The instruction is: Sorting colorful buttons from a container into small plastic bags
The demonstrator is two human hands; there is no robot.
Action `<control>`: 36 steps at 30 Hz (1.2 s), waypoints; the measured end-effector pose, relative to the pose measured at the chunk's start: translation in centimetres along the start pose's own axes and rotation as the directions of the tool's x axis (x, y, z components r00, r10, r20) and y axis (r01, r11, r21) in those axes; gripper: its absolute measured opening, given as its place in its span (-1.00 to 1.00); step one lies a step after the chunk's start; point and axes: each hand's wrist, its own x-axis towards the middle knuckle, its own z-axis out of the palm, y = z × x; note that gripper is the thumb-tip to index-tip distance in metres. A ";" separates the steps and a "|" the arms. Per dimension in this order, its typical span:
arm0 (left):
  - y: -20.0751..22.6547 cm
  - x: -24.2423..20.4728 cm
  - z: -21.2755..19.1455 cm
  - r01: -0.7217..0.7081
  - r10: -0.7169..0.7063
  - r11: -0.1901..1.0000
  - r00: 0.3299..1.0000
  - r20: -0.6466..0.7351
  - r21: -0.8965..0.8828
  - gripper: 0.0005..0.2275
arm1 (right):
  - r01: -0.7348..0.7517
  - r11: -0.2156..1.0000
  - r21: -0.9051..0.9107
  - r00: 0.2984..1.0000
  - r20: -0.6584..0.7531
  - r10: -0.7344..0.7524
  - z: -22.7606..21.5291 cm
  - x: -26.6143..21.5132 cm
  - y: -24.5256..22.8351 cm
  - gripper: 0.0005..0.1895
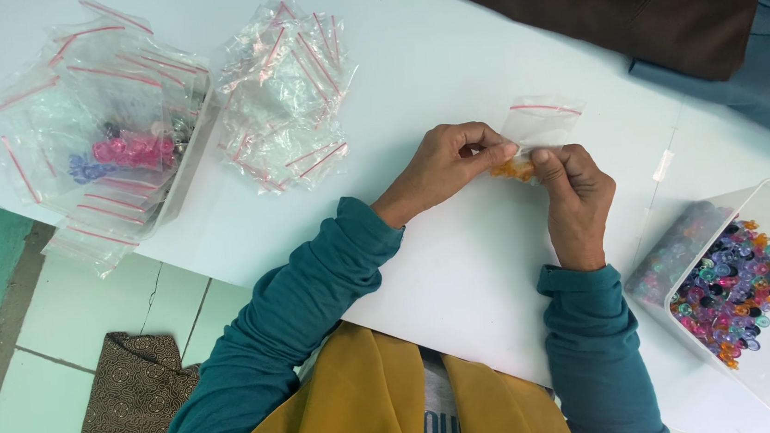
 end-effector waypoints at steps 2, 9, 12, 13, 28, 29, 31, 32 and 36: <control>0.2 0.0 0.0 -0.010 0.010 1.000 1.000 -0.015 -0.007 -0.88 | 0.017 1.000 0.006 1.000 -0.009 -0.017 0.0 0.2 -0.1 -0.75; -0.7 0.1 0.0 -0.097 0.105 0.988 0.993 -0.061 0.124 -0.91 | 0.041 0.998 0.040 0.999 0.033 -0.043 0.9 0.1 -0.1 -0.87; -0.9 0.1 -0.2 -0.102 0.115 0.976 0.992 -0.058 0.193 -0.85 | 0.039 0.999 0.036 0.999 0.033 -0.040 0.8 -0.1 0.5 -0.91; -1.0 0.1 -0.3 -0.103 0.116 0.976 0.992 -0.059 0.193 -0.85 | 0.040 0.999 0.036 0.999 0.033 -0.041 0.9 0.0 0.1 -0.91; 0.3 0.0 -0.6 -0.029 0.024 0.996 0.998 0.056 0.085 -0.91 | -0.017 0.983 0.181 1.000 0.006 0.016 0.4 0.3 1.8 -0.89; 0.7 0.0 -0.7 -0.008 0.003 0.997 0.997 0.071 0.072 -0.89 | -0.024 0.979 0.202 1.000 -0.011 0.027 0.4 0.3 1.7 -0.90; 0.7 0.1 -0.8 0.012 -0.017 0.998 0.996 0.086 0.059 -0.87 | -0.030 0.974 0.224 0.999 -0.027 0.037 0.4 0.2 1.7 -0.91; 0.3 0.0 -0.7 0.011 -0.017 0.997 0.996 0.087 0.070 -0.88 | -0.020 0.977 0.212 0.999 -0.021 0.025 0.4 0.1 1.8 -0.90; -1.5 0.2 -0.4 -0.034 0.028 0.995 0.998 0.055 0.097 -0.91 | -0.001 0.995 0.105 0.996 0.091 -0.009 0.9 0.0 -0.4 -0.83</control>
